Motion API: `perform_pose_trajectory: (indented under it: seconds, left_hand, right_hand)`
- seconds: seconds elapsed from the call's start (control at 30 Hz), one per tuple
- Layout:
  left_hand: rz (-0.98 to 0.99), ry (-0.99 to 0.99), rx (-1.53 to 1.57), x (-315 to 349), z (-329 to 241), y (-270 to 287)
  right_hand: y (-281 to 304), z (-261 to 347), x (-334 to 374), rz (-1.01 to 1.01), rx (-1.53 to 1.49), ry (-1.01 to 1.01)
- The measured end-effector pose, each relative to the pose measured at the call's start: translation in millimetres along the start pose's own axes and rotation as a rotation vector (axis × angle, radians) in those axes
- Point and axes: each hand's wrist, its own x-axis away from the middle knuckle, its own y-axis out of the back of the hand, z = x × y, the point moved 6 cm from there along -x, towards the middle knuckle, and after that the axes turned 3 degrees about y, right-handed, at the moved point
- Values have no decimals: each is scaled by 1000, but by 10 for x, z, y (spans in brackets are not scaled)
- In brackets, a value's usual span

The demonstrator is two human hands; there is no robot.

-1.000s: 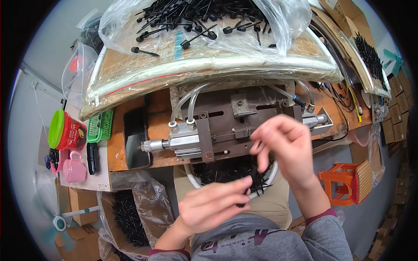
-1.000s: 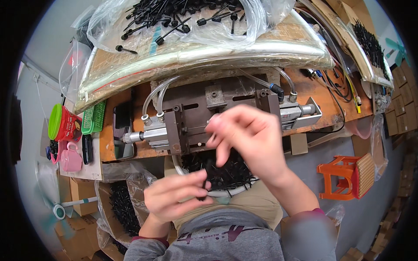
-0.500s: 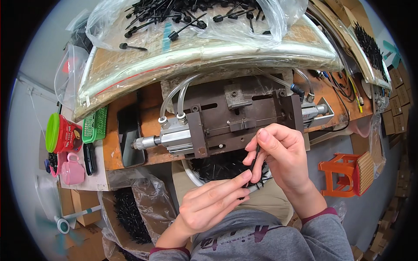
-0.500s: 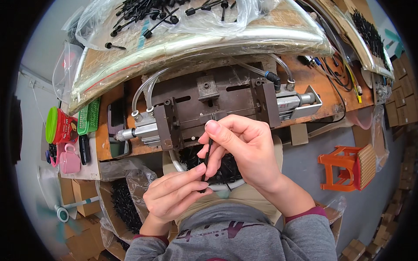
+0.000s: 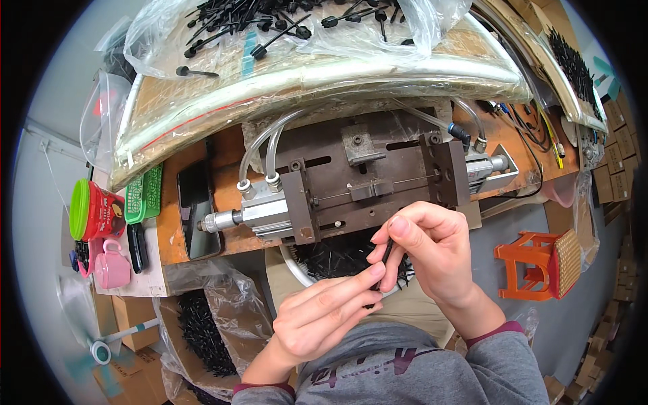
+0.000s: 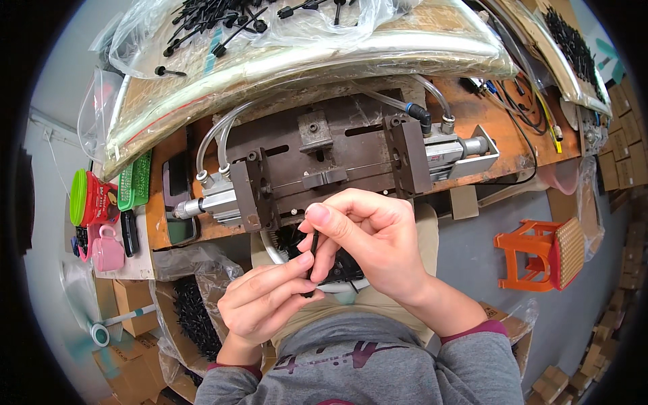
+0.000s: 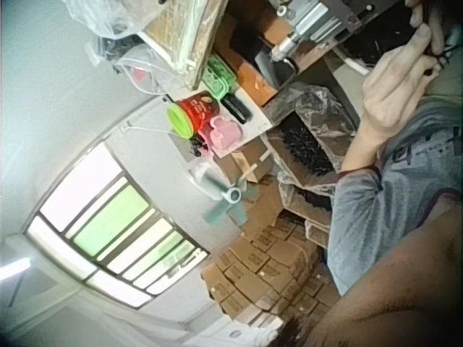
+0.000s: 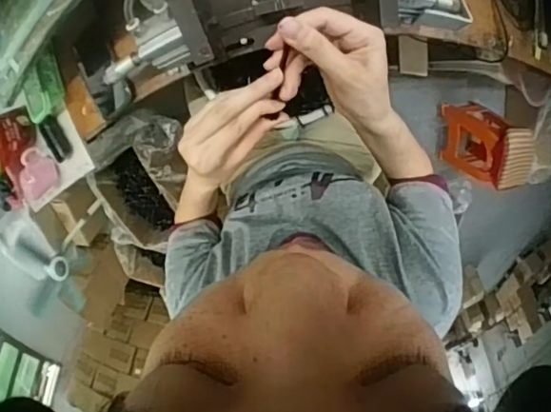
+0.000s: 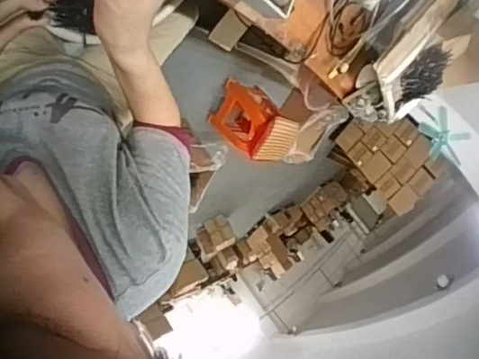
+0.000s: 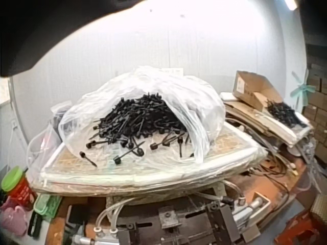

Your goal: Assembling small black plastic fasteners by hand and using a pneumatic press.

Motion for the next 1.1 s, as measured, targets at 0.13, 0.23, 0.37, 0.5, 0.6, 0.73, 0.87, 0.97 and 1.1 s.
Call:
perform_pose_trajectory:
  seconds: [0.13,0.23,0.37,0.5,0.6,0.73,0.87,0.97,1.1]
  left_hand:
    - [9,-3,-9,8,-17,14]
    - [25,-11,-24,-1,-13,29]
    - [30,-19,-49,-23,-17,-7]
    - [8,-82,-108,-74,-15,-21]
    - [-9,-97,-123,-152,-27,3]
    - [-51,-15,-170,-225,8,49]
    - [-57,97,-239,-272,100,-6]
    - [9,101,-420,-281,165,-235]
    - [61,84,-569,-260,246,-467]
  right_hand:
    - [-4,-1,-2,22,-14,-31]
    - [25,6,-4,12,8,-40]
    - [-4,221,35,40,568,396]
    - [-13,344,-49,59,694,480]
    - [-18,384,-121,45,550,317]
    - [-92,530,-385,209,845,322]
    - [1,982,-1048,19,1150,613]
    - [-62,1328,-1577,132,1871,1008]
    - [-34,1097,-2343,425,2346,601]
